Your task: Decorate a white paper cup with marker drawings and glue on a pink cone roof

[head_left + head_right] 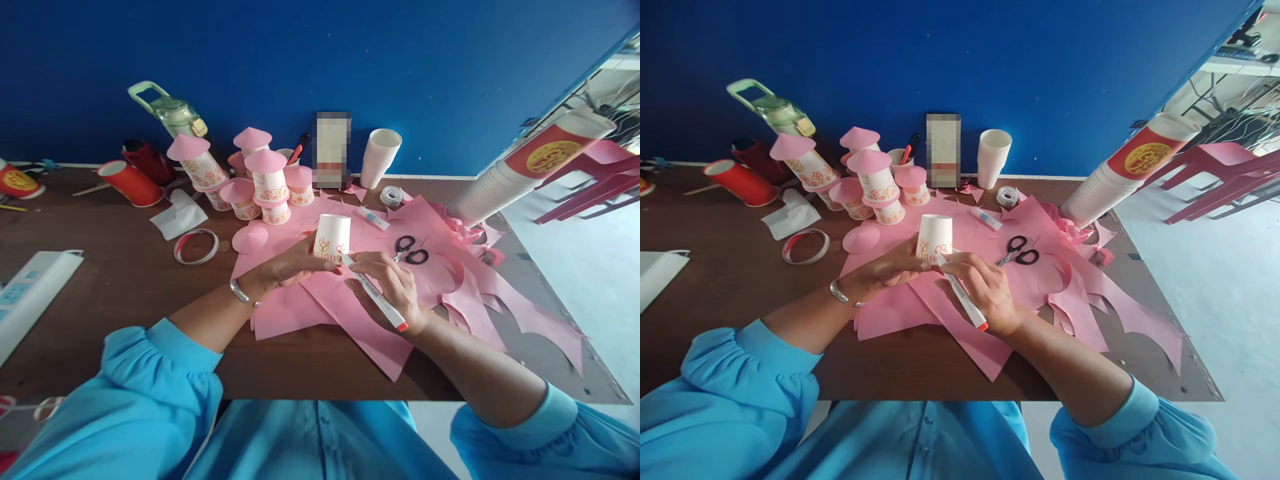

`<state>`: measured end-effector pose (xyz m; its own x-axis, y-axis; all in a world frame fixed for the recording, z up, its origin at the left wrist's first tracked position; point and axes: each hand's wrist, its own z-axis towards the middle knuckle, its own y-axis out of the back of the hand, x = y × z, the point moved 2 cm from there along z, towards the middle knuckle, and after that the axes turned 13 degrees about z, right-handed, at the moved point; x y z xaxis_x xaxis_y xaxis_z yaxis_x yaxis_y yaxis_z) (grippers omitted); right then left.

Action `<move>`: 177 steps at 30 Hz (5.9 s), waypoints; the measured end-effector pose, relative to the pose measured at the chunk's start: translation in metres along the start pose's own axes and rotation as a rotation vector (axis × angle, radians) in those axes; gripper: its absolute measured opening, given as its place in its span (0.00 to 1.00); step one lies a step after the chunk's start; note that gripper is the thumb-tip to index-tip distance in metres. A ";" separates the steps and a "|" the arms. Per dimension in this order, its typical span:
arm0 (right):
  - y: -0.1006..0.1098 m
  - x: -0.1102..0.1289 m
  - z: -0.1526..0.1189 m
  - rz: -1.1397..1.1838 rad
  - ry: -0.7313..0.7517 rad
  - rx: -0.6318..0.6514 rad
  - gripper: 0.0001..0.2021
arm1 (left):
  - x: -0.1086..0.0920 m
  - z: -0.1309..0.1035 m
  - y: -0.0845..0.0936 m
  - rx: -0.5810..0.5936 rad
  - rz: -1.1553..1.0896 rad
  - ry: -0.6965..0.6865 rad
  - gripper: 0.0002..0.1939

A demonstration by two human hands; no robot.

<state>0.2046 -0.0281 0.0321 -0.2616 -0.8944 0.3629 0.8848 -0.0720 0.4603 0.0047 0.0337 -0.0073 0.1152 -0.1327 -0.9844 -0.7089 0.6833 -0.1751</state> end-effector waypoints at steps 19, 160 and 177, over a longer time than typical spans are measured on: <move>0.008 -0.001 0.009 -0.043 0.027 -0.073 0.11 | 0.000 -0.003 0.005 -0.021 -0.100 -0.050 0.15; 0.002 -0.001 0.004 -0.026 0.029 -0.011 0.11 | -0.003 0.003 -0.004 0.015 0.070 0.001 0.20; -0.001 -0.003 0.003 -0.059 0.015 0.023 0.11 | -0.005 0.003 -0.006 0.000 0.072 0.025 0.24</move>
<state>0.2037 -0.0241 0.0328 -0.3073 -0.8952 0.3228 0.8587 -0.1147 0.4995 0.0111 0.0325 -0.0015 0.0461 -0.1014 -0.9938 -0.7147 0.6917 -0.1037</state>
